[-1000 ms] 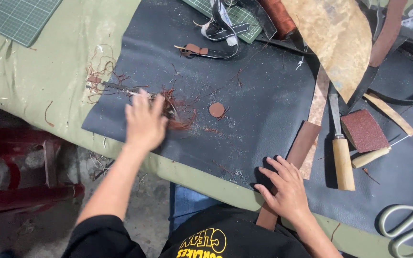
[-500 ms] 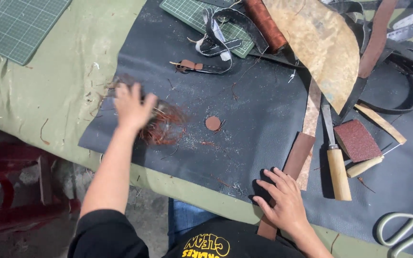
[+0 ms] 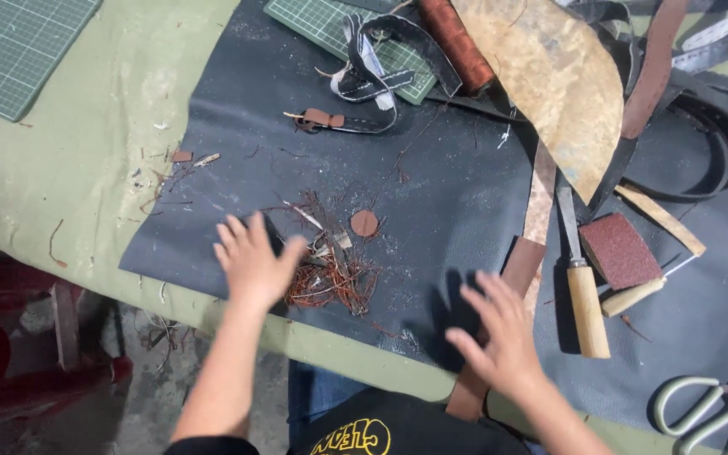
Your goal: Organizing leather scraps, thread, and hand tools on a workbench in a leather workshop.
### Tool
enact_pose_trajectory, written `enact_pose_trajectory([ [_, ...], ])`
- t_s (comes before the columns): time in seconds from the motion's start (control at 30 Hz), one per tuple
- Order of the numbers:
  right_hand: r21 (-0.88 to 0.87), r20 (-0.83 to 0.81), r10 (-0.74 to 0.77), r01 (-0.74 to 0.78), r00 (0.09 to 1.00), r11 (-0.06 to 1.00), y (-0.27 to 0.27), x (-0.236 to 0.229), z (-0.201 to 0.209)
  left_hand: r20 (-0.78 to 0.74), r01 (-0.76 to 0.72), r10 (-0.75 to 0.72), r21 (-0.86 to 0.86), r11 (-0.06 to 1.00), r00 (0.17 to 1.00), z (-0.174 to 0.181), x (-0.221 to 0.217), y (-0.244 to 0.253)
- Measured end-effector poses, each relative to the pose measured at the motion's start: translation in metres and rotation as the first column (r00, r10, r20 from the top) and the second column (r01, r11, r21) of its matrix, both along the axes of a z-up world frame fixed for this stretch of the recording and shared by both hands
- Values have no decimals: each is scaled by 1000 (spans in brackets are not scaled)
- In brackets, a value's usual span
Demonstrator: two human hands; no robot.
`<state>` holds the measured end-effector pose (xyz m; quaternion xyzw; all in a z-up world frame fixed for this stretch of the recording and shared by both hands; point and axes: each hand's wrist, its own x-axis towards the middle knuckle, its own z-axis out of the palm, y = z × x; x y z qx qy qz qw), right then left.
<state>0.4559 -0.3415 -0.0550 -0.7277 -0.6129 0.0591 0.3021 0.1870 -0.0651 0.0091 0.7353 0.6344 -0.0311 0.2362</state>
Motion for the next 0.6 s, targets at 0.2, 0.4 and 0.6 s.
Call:
enact_pose_trajectory([
  [0.2, 17, 53, 34, -35, 998, 999, 114, 22, 20, 168, 295, -293, 11, 955, 941, 14, 63, -56],
  [0.4, -98, 179, 17, 1, 984, 995, 232, 64, 28, 197, 423, -457, 190, 886, 867, -29, 113, -26],
  [0.6, -95, 334, -69, 106, 940, 990, 275, 107, -5, 127, 377, -550, 602, 704, 825, -95, 127, 7],
])
